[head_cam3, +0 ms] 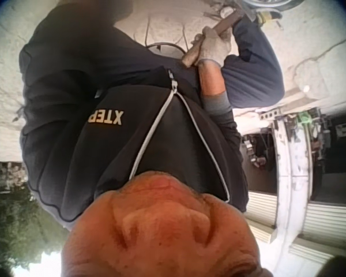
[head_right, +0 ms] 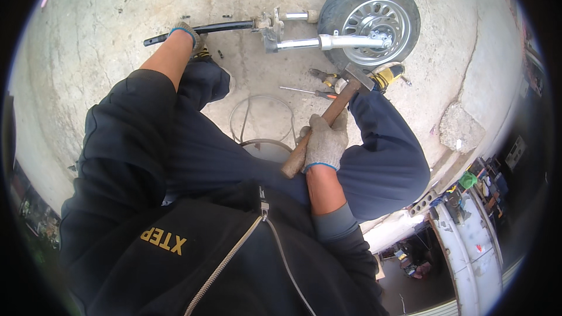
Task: The person retrieves a cordless impact wrench and a socket, then uses the tool to remove and reinstall bolts on the front fender of a white scooter. They later use a hammer and chisel on a detached front wheel assembly lying on the ground.
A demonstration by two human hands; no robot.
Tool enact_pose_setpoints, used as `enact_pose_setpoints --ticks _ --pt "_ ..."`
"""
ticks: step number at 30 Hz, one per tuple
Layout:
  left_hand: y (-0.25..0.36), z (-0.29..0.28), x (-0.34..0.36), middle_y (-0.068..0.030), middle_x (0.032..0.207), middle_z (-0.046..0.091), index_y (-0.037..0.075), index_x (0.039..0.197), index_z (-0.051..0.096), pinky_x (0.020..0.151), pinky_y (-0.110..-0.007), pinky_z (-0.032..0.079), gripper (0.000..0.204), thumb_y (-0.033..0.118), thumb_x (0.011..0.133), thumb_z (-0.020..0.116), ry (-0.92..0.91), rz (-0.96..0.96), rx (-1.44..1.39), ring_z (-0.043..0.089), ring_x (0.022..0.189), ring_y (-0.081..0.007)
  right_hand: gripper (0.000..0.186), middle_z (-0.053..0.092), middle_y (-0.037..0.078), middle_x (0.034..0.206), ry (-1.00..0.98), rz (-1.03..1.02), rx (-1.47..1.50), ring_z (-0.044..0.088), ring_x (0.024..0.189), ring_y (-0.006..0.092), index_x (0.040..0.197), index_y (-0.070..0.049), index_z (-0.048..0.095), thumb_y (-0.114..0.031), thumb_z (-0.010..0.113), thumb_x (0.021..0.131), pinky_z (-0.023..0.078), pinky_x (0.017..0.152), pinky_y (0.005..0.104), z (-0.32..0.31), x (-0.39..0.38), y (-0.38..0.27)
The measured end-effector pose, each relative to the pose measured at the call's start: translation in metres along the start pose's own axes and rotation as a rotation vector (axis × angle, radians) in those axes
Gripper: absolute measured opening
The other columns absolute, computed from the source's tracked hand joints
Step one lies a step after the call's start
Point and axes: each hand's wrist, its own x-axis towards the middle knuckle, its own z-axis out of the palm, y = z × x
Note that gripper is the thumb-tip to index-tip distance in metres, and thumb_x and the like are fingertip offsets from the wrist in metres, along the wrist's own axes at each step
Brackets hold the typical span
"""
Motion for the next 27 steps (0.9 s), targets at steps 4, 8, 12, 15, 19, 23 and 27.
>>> enact_pose_setpoints --ticks 4,8,12,15,19,23,27 --pt "-0.003 0.011 0.000 -0.0045 0.149 0.060 0.025 0.147 0.059 0.113 -0.040 0.045 0.060 0.060 0.102 0.043 0.001 -0.023 -0.009 0.056 0.137 -0.0249 0.071 0.064 0.009 0.092 -0.336 -0.032 -0.270 0.061 0.059 0.0168 0.154 -0.001 0.043 0.002 0.063 0.086 0.052 0.052 0.0318 0.032 -0.013 0.029" --pt "-0.014 -0.002 -0.006 -0.0069 0.147 0.062 0.026 0.148 0.058 0.111 -0.041 0.047 0.057 0.057 0.102 0.043 -0.033 0.014 -0.159 0.060 0.133 -0.0278 0.070 0.063 0.007 0.089 -0.308 0.040 -0.162 0.062 0.060 0.0161 0.154 -0.001 0.045 0.001 0.064 0.086 0.051 0.052 0.0311 0.019 -0.006 0.032" --pt "-0.010 0.001 -0.003 -0.0077 0.146 0.062 0.024 0.146 0.060 0.107 -0.042 0.050 0.056 0.056 0.102 0.045 0.172 0.058 -0.021 0.061 0.130 -0.0286 0.067 0.062 0.007 0.088 -0.058 0.017 -0.043 0.059 0.057 0.0156 0.152 -0.003 0.045 0.002 0.063 0.087 0.050 0.048 0.0309 -0.007 -0.004 0.007" --pt "-0.010 0.015 0.010 -0.0062 0.139 0.067 0.024 0.141 0.064 0.104 -0.040 0.052 0.057 0.059 0.101 0.043 0.152 0.043 -0.012 0.064 0.127 -0.0276 0.067 0.061 0.008 0.086 0.041 -0.029 -0.024 0.059 0.056 0.0161 0.151 -0.004 0.044 0.002 0.063 0.088 0.051 0.049 0.0301 0.005 -0.009 0.007" --pt "-0.010 0.020 0.001 -0.0069 0.143 0.064 0.025 0.145 0.060 0.107 -0.041 0.049 0.056 0.055 0.103 0.041 0.099 0.006 -0.065 0.061 0.130 -0.0280 0.070 0.065 0.010 0.090 -0.345 -0.019 -0.307 0.062 0.058 0.0163 0.153 -0.003 0.043 0.002 0.064 0.086 0.052 0.050 0.0301 0.029 -0.020 0.025" --pt "-0.011 0.017 -0.005 -0.0039 0.150 0.059 0.026 0.149 0.056 0.111 -0.040 0.046 0.058 0.056 0.104 0.039 0.060 -0.004 0.028 0.058 0.135 -0.0251 0.068 0.065 0.009 0.091 -0.344 -0.015 -0.217 0.063 0.060 0.0158 0.152 -0.002 0.047 0.001 0.065 0.086 0.052 0.051 0.0298 0.020 -0.015 0.028" --pt "-0.010 0.008 0.001 -0.0063 0.150 0.059 0.016 0.151 0.055 0.115 -0.042 0.044 0.053 0.041 0.106 0.043 0.171 0.068 -0.035 0.054 0.140 -0.0257 0.069 0.064 0.009 0.092 -0.029 -0.072 -0.072 0.061 0.060 0.0144 0.153 -0.003 0.045 0.002 0.062 0.087 0.052 0.051 0.0300 0.000 -0.008 0.005"
